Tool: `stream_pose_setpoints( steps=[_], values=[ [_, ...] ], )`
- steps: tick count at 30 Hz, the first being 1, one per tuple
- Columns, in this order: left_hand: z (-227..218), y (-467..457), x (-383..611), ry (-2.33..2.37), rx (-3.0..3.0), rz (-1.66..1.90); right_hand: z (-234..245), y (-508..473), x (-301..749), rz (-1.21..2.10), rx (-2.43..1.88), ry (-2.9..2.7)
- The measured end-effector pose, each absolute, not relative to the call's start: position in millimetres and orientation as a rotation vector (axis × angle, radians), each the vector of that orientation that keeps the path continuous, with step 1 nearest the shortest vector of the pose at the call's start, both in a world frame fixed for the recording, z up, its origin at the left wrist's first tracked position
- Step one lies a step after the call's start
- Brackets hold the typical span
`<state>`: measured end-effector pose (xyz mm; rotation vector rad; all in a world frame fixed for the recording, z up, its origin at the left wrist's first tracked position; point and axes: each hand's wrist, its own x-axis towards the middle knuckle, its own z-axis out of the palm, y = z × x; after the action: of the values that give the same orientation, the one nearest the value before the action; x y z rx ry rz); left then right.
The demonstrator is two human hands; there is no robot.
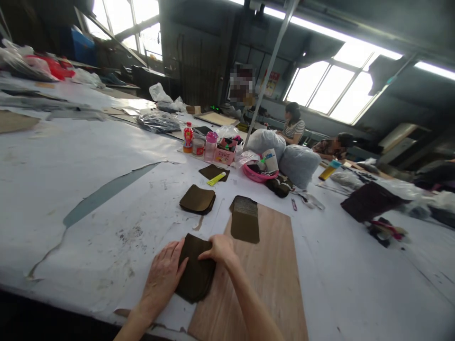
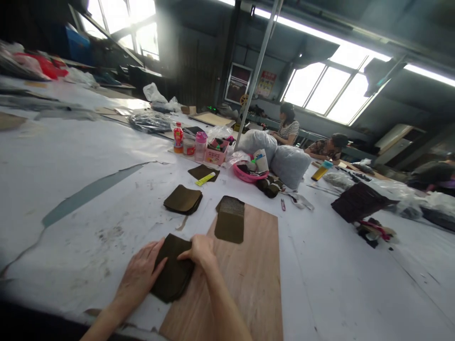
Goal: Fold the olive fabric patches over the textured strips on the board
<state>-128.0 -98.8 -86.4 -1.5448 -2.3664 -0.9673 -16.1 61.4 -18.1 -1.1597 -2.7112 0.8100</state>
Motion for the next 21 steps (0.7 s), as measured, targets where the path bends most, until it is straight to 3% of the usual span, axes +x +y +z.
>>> stream_pose_setpoints(
  steps=[4, 10, 21],
  values=[
    [-80, -101, -133, -2.477, -1.449, -1.358, -7, 50, -11, 0.949, -1.088, -2.648],
    [-50, -106, -156, -2.546, -1.289, -2.395, 15, 23, -9, 1.437, -0.787, -2.073],
    [-44, -92, -155, -2.376, -1.909, -2.247, -22, 15, -2, 1.539, -0.726, -1.873]
  ],
)
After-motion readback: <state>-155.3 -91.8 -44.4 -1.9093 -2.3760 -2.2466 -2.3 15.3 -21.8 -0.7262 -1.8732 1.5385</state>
